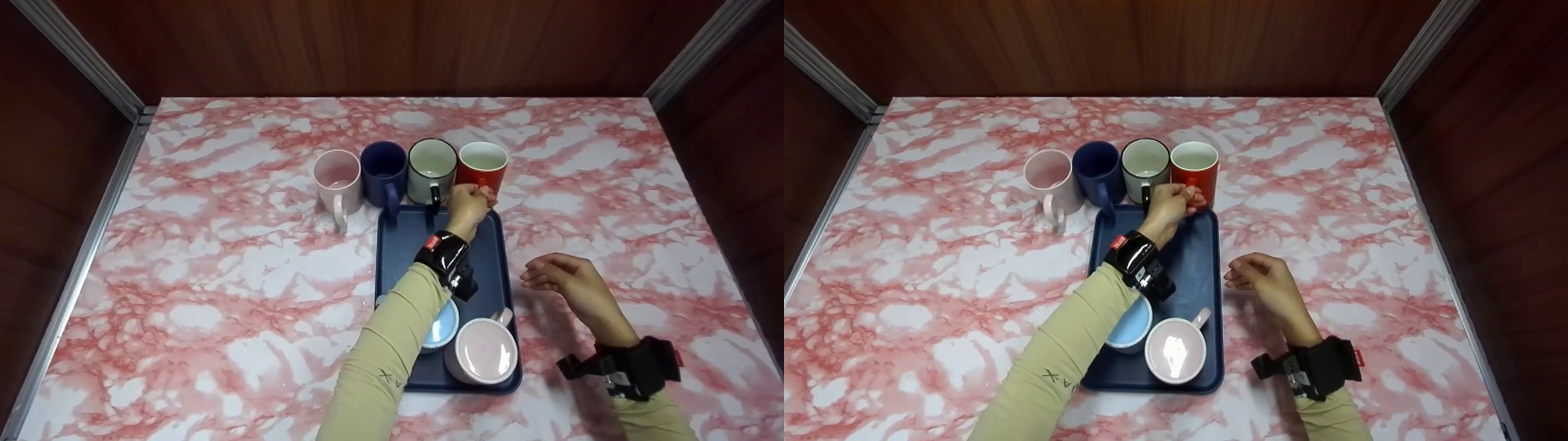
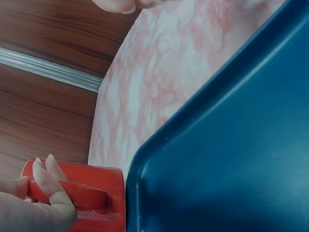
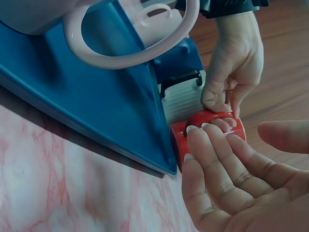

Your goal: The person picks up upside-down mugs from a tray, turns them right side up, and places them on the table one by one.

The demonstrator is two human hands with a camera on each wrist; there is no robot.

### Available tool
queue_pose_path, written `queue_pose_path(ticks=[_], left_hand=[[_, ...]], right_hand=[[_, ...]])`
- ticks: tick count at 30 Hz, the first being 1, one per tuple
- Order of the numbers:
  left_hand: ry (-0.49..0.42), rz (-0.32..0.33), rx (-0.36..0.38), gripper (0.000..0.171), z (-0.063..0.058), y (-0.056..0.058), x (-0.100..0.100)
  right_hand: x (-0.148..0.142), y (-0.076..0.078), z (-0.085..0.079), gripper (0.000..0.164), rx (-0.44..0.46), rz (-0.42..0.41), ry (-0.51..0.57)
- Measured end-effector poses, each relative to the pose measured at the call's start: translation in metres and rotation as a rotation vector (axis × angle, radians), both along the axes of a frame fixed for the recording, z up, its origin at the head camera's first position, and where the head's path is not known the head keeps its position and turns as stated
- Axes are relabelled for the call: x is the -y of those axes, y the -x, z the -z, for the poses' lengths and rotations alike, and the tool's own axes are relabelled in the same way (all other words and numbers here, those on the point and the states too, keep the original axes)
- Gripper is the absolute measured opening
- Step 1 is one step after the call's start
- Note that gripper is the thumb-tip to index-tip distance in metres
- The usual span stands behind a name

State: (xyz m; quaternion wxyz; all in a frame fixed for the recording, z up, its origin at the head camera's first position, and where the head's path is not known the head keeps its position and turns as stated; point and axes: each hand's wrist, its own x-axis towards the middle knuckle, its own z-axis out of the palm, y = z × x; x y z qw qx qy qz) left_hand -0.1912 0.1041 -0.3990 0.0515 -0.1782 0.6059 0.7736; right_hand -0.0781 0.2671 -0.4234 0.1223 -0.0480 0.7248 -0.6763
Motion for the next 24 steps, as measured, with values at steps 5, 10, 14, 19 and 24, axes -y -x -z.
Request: queue_pose_path(ticks=[5,10,14,19,24], left_hand=[[0.035,-0.002,-0.012,0.015,0.003,0.001,0.0],[0.096,0.015,-0.012,0.015,0.004,0.001,0.002],[0.098,0.018,0.002,0.014,0.005,0.002,0.002],[0.098,0.008,0.001,0.014,0.005,0.003,0.002],[0.114,0.005,-0.011,0.015,0.005,0.004,0.002]], right_hand=[[-0.01,0.005,0.017,0.038,-0.013,-0.044,0.042],[-0.002,0.0,0.001,0.038,0.004,-0.007,-0.038],[0.004,-0.002,-0.006,0.04,0.037,0.03,-0.075],[0.005,-0.002,-0.009,0.04,0.047,0.034,-0.073],[0.0,-0.001,0.0,0.038,0.025,0.024,-0.034]])
